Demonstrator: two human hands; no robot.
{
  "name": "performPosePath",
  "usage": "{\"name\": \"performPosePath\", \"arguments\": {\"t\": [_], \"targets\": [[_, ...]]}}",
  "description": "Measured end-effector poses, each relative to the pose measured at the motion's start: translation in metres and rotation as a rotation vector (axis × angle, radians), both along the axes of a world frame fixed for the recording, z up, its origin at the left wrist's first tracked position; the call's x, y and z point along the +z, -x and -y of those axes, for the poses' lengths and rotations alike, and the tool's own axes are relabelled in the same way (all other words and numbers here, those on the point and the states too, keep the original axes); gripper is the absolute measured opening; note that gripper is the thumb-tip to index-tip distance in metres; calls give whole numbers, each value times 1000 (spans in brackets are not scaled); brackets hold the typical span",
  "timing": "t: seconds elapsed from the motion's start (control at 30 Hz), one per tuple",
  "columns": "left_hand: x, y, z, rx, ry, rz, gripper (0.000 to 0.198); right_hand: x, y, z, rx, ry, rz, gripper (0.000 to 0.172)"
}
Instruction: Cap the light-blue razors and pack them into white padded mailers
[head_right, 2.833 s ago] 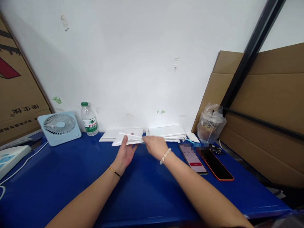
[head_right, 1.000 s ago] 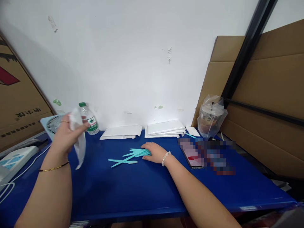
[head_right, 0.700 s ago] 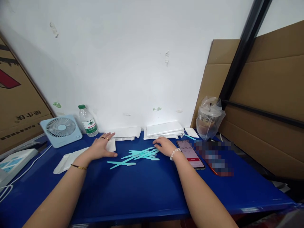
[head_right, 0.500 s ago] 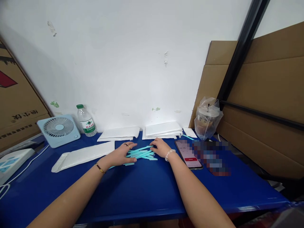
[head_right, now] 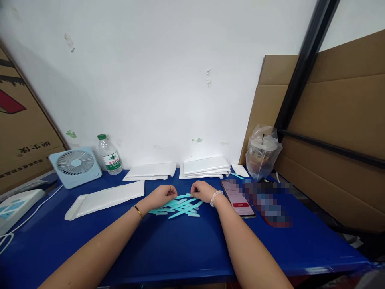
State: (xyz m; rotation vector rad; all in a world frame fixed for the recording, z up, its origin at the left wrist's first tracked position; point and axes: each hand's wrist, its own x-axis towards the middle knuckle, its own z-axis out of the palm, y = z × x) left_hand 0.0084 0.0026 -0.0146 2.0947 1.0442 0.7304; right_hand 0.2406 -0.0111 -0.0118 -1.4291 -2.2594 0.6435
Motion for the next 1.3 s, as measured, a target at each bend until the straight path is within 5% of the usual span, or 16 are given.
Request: {"name": "performPosePath", "arguments": {"t": [0.27,0.53,0.8,1.17,1.3], "targets": [[-8,18,-25,141,-109,103,10,-4,-13,-12,-119,53,-138,9],[-14,17,-22,145,-183,144,18,2,-29,-5,-32,33,-1,14],[-2,-3,0,-42,-213,-278,31,0,-20,-6,-2,73,-47,15],[8,21,-15,164,-229,-446,23,-5,-25,-12,-120,-36,9,14],[8,25,-13,129,-249,-383,25,-5,-4,-7,-32,-137,-37,12]]}}
